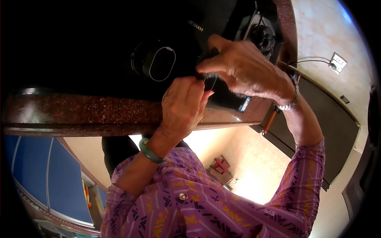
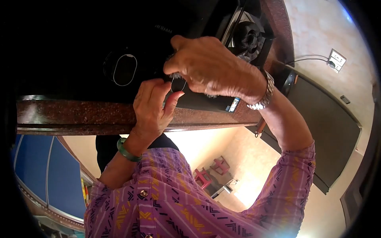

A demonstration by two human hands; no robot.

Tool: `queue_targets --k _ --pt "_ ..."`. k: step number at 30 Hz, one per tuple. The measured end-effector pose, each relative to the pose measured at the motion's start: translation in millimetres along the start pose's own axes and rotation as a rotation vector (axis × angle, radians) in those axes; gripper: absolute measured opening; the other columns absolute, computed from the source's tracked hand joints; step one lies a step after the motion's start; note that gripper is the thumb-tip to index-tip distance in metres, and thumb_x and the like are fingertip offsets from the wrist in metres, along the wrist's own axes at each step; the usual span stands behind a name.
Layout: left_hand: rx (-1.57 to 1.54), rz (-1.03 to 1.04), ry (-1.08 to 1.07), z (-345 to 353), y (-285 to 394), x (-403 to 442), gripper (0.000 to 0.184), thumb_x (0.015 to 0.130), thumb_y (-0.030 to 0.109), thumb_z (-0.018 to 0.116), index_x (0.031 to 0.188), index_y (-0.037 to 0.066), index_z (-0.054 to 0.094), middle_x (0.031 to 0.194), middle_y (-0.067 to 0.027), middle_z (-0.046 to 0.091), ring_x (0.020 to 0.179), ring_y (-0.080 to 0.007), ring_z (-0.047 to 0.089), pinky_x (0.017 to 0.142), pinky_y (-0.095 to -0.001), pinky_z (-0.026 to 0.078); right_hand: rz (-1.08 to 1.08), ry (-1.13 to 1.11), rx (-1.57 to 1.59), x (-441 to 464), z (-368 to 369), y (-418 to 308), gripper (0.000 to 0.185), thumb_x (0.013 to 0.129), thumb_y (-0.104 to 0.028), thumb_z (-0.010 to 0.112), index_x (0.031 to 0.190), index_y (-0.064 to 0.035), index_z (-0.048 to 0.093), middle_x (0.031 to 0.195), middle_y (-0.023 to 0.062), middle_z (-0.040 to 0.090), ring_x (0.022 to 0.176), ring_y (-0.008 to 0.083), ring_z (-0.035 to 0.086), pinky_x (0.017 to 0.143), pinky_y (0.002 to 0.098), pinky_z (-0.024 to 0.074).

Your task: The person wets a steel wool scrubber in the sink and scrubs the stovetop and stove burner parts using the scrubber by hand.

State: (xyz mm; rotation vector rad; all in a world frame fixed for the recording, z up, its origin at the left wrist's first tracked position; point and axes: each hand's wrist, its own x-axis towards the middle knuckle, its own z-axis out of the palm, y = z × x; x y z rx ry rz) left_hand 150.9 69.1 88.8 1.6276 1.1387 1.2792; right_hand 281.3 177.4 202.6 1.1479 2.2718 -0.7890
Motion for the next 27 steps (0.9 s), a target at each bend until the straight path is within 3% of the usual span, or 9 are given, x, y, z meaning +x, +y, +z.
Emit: queue_targets --k 5,8,10,11,16,18,23,24,27 --pt "0.004 0.028 0.011 -6.6 -3.5 1.4 0.03 0.07 0.008 0.079 0.091 0.0 0.059 0.087 -0.0132 0.057 0.076 -0.0293 0.057 0.065 -0.0364 0.049 0.021 -0.015 0.057 -7.9 15.3 33.8 0.018 0.078 0.001 0.061 0.092 -0.0055 0.071 0.081 0.0106 0.065 0.066 0.023 0.063 0.057 0.0351 0.0473" --pt "0.005 0.038 0.009 -9.8 -3.7 -2.0 0.028 0.071 0.008 0.076 0.09 -0.001 0.058 0.086 -0.0129 0.055 0.076 -0.0285 0.056 0.065 -0.036 0.049 0.079 0.169 0.084 -1.1 6.5 17.9 0.012 0.083 -0.002 0.062 0.091 -0.004 0.07 0.084 0.0111 0.066 0.067 0.0237 0.063 0.062 0.0365 0.0497" --pt "0.022 0.04 0.007 -11.8 -6.9 -4.1 0.028 0.071 0.008 0.076 0.09 -0.001 0.058 0.086 -0.0129 0.055 0.076 -0.0286 0.056 0.065 -0.0362 0.049 -0.079 0.172 0.305 10.9 13.6 5.1 0.008 0.083 -0.004 0.063 0.088 -0.0045 0.069 0.082 0.0116 0.065 0.07 0.0255 0.064 0.066 0.0376 0.0515" --pt "0.034 0.027 0.006 -13.1 -7.3 -4.7 0.029 0.071 0.009 0.078 0.092 -0.001 0.059 0.087 -0.0129 0.057 0.076 -0.0292 0.057 0.065 -0.0363 0.049 -0.063 0.051 0.125 16.3 10.2 -2.7 0.006 0.084 -0.006 0.063 0.086 -0.0052 0.069 0.08 0.0107 0.064 0.073 0.0256 0.065 0.067 0.0368 0.0528" --pt "0.033 0.019 0.022 -17.0 -7.9 -6.6 0.031 0.071 0.011 0.08 0.093 0.001 0.061 0.088 -0.0128 0.058 0.077 -0.0299 0.058 0.065 -0.0365 0.049 -0.087 0.077 0.045 16.3 14.4 20.9 0.005 0.084 -0.006 0.063 0.084 -0.005 0.068 0.074 0.0087 0.061 0.069 0.0253 0.061 0.063 0.036 0.0509" --pt "0.03 0.005 0.009 -4.6 -4.2 -1.6 0.031 0.071 0.011 0.08 0.093 0.001 0.061 0.089 -0.0128 0.058 0.077 -0.0299 0.058 0.065 -0.0367 0.049 -0.119 0.187 0.257 10.4 14.5 27.8 0.006 0.081 -0.005 0.063 0.084 -0.004 0.068 0.075 0.0089 0.061 0.067 0.0265 0.061 0.061 0.0372 0.0499" --pt "0.015 0.008 0.011 -5.3 -7.2 -5.8 0.032 0.071 0.011 0.08 0.094 0.001 0.061 0.089 -0.0129 0.059 0.077 -0.0299 0.058 0.066 -0.0367 0.049 -0.066 0.066 0.084 21.5 4.7 5.2 0.009 0.075 0.0 0.059 0.078 -0.0023 0.068 0.077 0.0113 0.062 0.081 0.0294 0.065 0.074 0.0399 0.0532" --pt "-0.001 0.004 0.021 -5.6 -5.7 -4.9 0.032 0.07 0.011 0.081 0.094 0.001 0.061 0.089 -0.0129 0.059 0.078 -0.0297 0.059 0.066 -0.0369 0.05 0.05 -0.117 -0.041 23.1 -8.6 7.4 0.011 0.077 -0.001 0.06 0.081 -0.0032 0.07 0.081 0.0121 0.065 0.081 0.0299 0.065 0.074 0.0399 0.053" --pt "-0.031 -0.055 0.037 -7.9 1.8 -3.9 0.03 0.071 0.008 0.08 0.093 0.002 0.061 0.089 -0.0119 0.059 0.075 -0.0256 0.06 0.062 -0.0344 0.049 -0.013 0.072 -0.018 15.0 -6.4 24.9 0.011 0.077 -0.003 0.067 0.087 -0.0057 0.072 0.084 0.0112 0.066 0.078 0.0263 0.065 0.069 0.0373 0.053"
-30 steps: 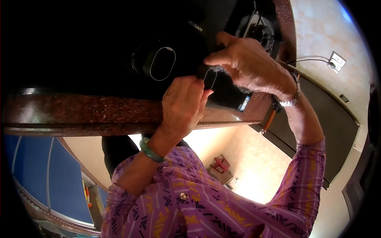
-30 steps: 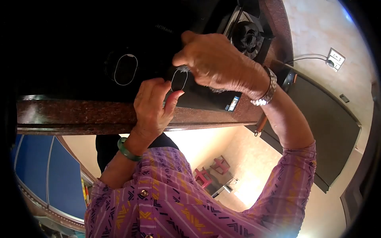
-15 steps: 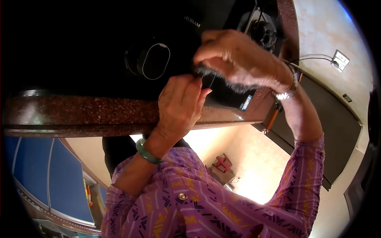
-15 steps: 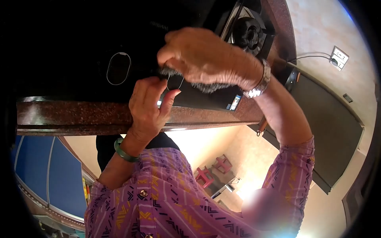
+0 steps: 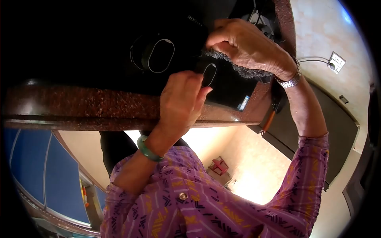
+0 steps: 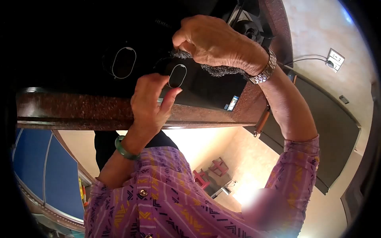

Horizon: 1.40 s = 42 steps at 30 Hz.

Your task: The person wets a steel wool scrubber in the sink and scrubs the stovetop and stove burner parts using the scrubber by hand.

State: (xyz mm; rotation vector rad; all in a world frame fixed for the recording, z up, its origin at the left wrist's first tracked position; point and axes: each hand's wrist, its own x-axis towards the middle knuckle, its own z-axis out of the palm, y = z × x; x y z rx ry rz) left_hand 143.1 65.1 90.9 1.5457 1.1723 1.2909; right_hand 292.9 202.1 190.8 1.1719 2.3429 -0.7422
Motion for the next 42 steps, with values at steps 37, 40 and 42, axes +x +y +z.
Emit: queue_targets --k 37,40,42 --pt "-2.131 -1.17 0.199 28.2 18.7 -24.6 0.033 0.093 0.019 0.061 0.115 -0.005 0.054 0.111 -0.0172 0.061 0.098 -0.0226 0.059 0.085 -0.0332 0.049 -0.075 -0.447 -0.222 20.8 -10.8 -86.0 0.02 0.062 -0.006 0.07 0.081 -0.0046 0.07 0.087 0.0073 0.061 0.077 0.0262 0.065 0.062 0.0381 0.0533" --pt "-2.208 -1.205 0.116 27.6 13.5 -26.4 0.031 0.092 0.017 0.062 0.114 -0.004 0.054 0.109 -0.0163 0.061 0.098 -0.0243 0.059 0.084 -0.0329 0.049 -0.092 -0.354 -0.203 19.0 -3.6 -69.2 0.019 0.063 -0.006 0.068 0.081 -0.0055 0.07 0.086 0.0071 0.062 0.078 0.0261 0.065 0.062 0.0373 0.0536" --pt "-2.16 -1.261 0.102 25.7 17.0 -24.7 0.029 0.093 0.019 0.06 0.113 -0.001 0.054 0.106 -0.0145 0.061 0.098 -0.0237 0.058 0.086 -0.0331 0.049 -0.067 -0.28 -0.224 22.9 -8.8 -65.8 0.018 0.064 -0.005 0.065 0.08 -0.0064 0.07 0.083 0.0067 0.062 0.079 0.0259 0.065 0.063 0.0373 0.0538"
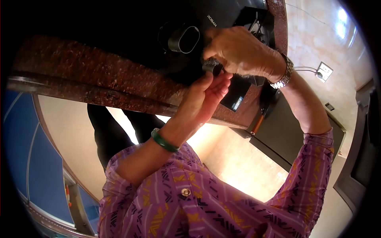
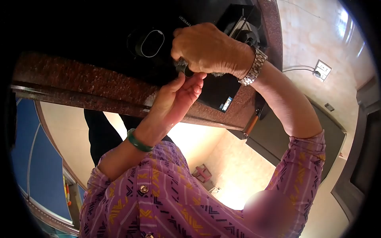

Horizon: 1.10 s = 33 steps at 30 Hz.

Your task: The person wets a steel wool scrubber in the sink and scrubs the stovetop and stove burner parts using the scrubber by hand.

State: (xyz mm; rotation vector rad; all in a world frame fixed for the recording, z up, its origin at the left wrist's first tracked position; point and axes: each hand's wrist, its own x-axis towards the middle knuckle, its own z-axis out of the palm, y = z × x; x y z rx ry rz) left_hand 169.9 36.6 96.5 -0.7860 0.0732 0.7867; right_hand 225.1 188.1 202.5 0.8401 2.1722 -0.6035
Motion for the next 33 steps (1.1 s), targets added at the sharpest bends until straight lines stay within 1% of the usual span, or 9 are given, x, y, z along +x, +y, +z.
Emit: queue_targets --k 5,11,15,18,21,22,28,31,33 --pt "-0.001 0.034 -0.041 -4.8 -0.8 4.3 0.025 0.095 0.018 0.056 0.112 0.0 0.053 0.102 -0.0136 0.061 0.097 -0.0235 0.059 0.086 -0.0339 0.05 -0.057 -0.164 -0.055 2.0 -6.2 -21.6 0.008 0.067 -0.006 0.064 0.074 -0.006 0.068 0.081 0.0066 0.062 0.08 0.0241 0.064 0.065 0.0364 0.0534" --pt "-0.035 -0.012 -0.036 -2.6 2.6 4.6 0.027 0.092 0.017 0.061 0.112 -0.002 0.056 0.103 -0.0145 0.062 0.096 -0.0249 0.059 0.083 -0.0333 0.05 -0.022 0.115 -0.019 0.8 1.4 10.8 0.011 0.065 -0.005 0.065 0.076 -0.0062 0.068 0.081 0.0064 0.063 0.082 0.0258 0.064 0.071 0.0386 0.053" --pt "-0.027 0.042 -0.099 -9.5 -1.7 7.0 0.028 0.092 0.017 0.062 0.112 -0.002 0.056 0.107 -0.0159 0.062 0.096 -0.0246 0.059 0.083 -0.0328 0.05 -0.004 -0.23 -0.049 0.4 -0.8 -23.2 0.019 0.065 -0.005 0.062 0.082 -0.0079 0.07 0.085 0.0077 0.065 0.083 0.0279 0.065 0.07 0.0381 0.0536" --pt "-0.024 0.022 -0.071 -5.3 0.7 4.3 0.028 0.092 0.017 0.062 0.111 -0.003 0.056 0.108 -0.0156 0.062 0.096 -0.024 0.059 0.083 -0.0327 0.05 -0.016 0.099 -0.043 -0.7 7.6 12.2 0.018 0.064 -0.004 0.063 0.081 -0.0069 0.069 0.084 0.0082 0.065 0.082 0.0278 0.064 0.068 0.0379 0.0532" --pt "-0.037 -0.005 -0.081 -3.5 3.6 4.4 0.029 0.092 0.017 0.062 0.111 -0.004 0.055 0.109 -0.0163 0.062 0.096 -0.0234 0.059 0.084 -0.0325 0.05 0.059 -0.047 -0.058 -6.9 -4.8 8.1 0.014 0.063 -0.005 0.063 0.077 -0.0059 0.067 0.081 0.0085 0.063 0.08 0.0281 0.064 0.067 0.0389 0.0533" --pt "-0.042 -0.008 -0.108 -5.9 0.6 3.7 0.03 0.092 0.017 0.062 0.112 -0.004 0.055 0.11 -0.0169 0.062 0.096 -0.0232 0.059 0.084 -0.0323 0.05 -0.053 0.124 -0.054 -8.6 0.1 0.0 0.011 0.062 -0.005 0.064 0.073 -0.0059 0.065 0.078 0.0076 0.06 0.075 0.0278 0.064 0.065 0.0386 0.0532" --pt "-0.029 -0.021 -0.07 -5.6 2.7 3.3 0.032 0.093 0.018 0.061 0.115 -0.004 0.054 0.113 -0.0193 0.061 0.097 -0.0229 0.059 0.084 -0.0319 0.049 0.003 0.09 -0.08 -4.5 10.6 27.4 0.011 0.065 -0.009 0.063 0.075 -0.0064 0.066 0.085 0.0083 0.063 0.082 0.0271 0.063 0.074 0.0383 0.0522" --pt "-0.058 -0.024 -0.068 -3.7 0.8 2.9 0.032 0.093 0.018 0.061 0.115 -0.004 0.053 0.115 -0.0196 0.061 0.097 -0.0227 0.059 0.084 -0.0317 0.05 0.046 0.076 -0.057 -11.4 1.9 10.6 0.012 0.063 -0.005 0.063 0.075 -0.0068 0.066 0.079 0.0078 0.059 0.079 0.0276 0.063 0.066 0.0389 0.0529" --pt "-0.049 0.02 -0.084 -4.6 -2.1 4.4 0.033 0.093 0.018 0.062 0.116 -0.004 0.053 0.116 -0.02 0.06 0.097 -0.0225 0.059 0.084 -0.0314 0.05 -0.094 0.076 0.029 -10.8 10.0 -3.7 0.015 0.062 -0.007 0.064 0.076 -0.0074 0.068 0.08 0.0071 0.057 0.077 0.026 0.063 0.063 0.0381 0.0527"
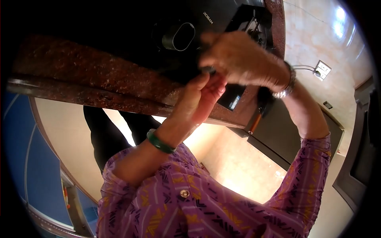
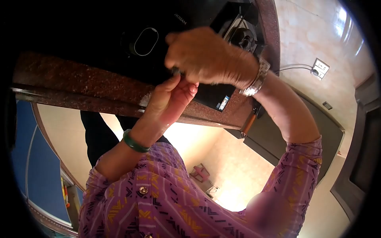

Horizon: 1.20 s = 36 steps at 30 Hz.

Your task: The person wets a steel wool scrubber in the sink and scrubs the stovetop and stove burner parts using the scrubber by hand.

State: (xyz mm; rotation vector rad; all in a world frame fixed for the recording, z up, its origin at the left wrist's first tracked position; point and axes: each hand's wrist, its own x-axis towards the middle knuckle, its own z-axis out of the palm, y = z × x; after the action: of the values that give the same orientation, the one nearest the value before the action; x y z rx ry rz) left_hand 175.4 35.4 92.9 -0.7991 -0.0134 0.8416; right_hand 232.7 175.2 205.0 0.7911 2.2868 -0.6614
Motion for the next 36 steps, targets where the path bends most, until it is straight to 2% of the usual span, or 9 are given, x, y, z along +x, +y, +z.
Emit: queue_targets --k 6,9,15,18,22,31,32,34,36 --pt "0.048 -0.028 0.036 3.0 3.8 -2.8 0.034 0.092 0.02 0.062 0.114 -0.003 0.052 0.115 -0.0191 0.061 0.096 -0.0219 0.06 0.085 -0.0317 0.05 0.041 0.064 -0.071 2.3 -1.5 28.1 0.017 0.065 -0.007 0.063 0.081 -0.0081 0.069 0.079 0.0055 0.058 0.077 0.0237 0.064 0.066 0.0353 0.053" --pt "0.071 0.031 0.046 4.0 -0.1 -2.4 0.032 0.093 0.021 0.061 0.113 -0.003 0.051 0.111 -0.0184 0.062 0.096 -0.0221 0.06 0.086 -0.0322 0.051 0.004 -0.116 -0.009 4.8 -4.3 -3.3 0.013 0.066 -0.007 0.063 0.077 -0.0098 0.069 0.077 0.005 0.057 0.078 0.0234 0.064 0.066 0.0334 0.0536" --pt "0.036 -0.015 0.028 0.9 3.2 -4.0 0.03 0.095 0.018 0.058 0.114 -0.003 0.051 0.112 -0.0184 0.063 0.1 -0.0227 0.061 0.087 -0.0329 0.051 0.093 -0.04 -0.075 4.6 -11.0 17.8 0.014 0.066 -0.005 0.064 0.079 -0.006 0.069 0.084 0.0074 0.062 0.081 0.0264 0.063 0.067 0.0382 0.0518" --pt "0.055 0.027 -0.001 -2.1 -2.2 -2.5 0.03 0.095 0.019 0.057 0.115 -0.002 0.051 0.113 -0.018 0.063 0.101 -0.0232 0.061 0.088 -0.0335 0.051 -0.039 -0.108 -0.02 4.9 -8.6 -4.4 0.011 0.067 -0.004 0.063 0.077 -0.0067 0.068 0.083 0.0055 0.059 0.08 0.0247 0.063 0.064 0.0358 0.0515" --pt "0.063 -0.002 0.044 2.9 1.8 -4.1 0.028 0.096 0.02 0.056 0.115 0.0 0.052 0.113 -0.0172 0.063 0.102 -0.0241 0.061 0.089 -0.0341 0.051 0.059 0.0 -0.127 7.0 -11.9 15.4 0.011 0.064 -0.003 0.067 0.074 -0.0082 0.066 0.081 0.0038 0.058 0.076 0.0232 0.063 0.063 0.0353 0.0519" --pt "0.046 -0.016 0.063 3.3 1.7 -4.2 0.025 0.097 0.018 0.053 0.116 0.001 0.052 0.117 -0.0175 0.06 0.107 -0.0242 0.059 0.091 -0.0347 0.051 0.059 -0.061 -0.051 0.2 -15.9 11.6 0.009 0.064 -0.007 0.067 0.073 -0.0075 0.068 0.083 0.0065 0.059 0.073 0.0266 0.064 0.059 0.036 0.0524" --pt "0.041 -0.015 0.064 -2.8 0.2 -2.2 0.025 0.097 0.018 0.053 0.116 0.001 0.052 0.117 -0.0175 0.06 0.107 -0.0242 0.059 0.091 -0.0347 0.051 -0.062 -0.001 -0.078 -2.2 -3.6 11.6 0.01 0.063 -0.007 0.067 0.074 -0.0072 0.068 0.084 0.0073 0.06 0.074 0.0272 0.064 0.059 0.0372 0.0525" --pt "-0.093 0.038 -0.182 -9.3 -0.4 0.3 0.025 0.098 0.017 0.053 0.117 0.0 0.052 0.118 -0.0169 0.059 0.108 -0.0243 0.058 0.093 -0.0352 0.05 -0.055 -0.08 -0.037 -0.1 -7.0 -9.1 0.01 0.064 -0.007 0.068 0.074 -0.0084 0.069 0.084 0.0076 0.059 0.073 0.027 0.065 0.059 0.0374 0.0527" --pt "-0.032 0.009 -0.077 -2.9 1.6 -3.9 0.025 0.098 0.017 0.052 0.116 0.0 0.052 0.117 -0.0167 0.06 0.108 -0.0243 0.058 0.094 -0.0352 0.05 -0.018 -0.057 -0.059 1.1 -8.7 5.8 0.01 0.064 -0.008 0.068 0.074 -0.0088 0.069 0.084 0.0074 0.059 0.073 0.0266 0.065 0.059 0.0369 0.0528"
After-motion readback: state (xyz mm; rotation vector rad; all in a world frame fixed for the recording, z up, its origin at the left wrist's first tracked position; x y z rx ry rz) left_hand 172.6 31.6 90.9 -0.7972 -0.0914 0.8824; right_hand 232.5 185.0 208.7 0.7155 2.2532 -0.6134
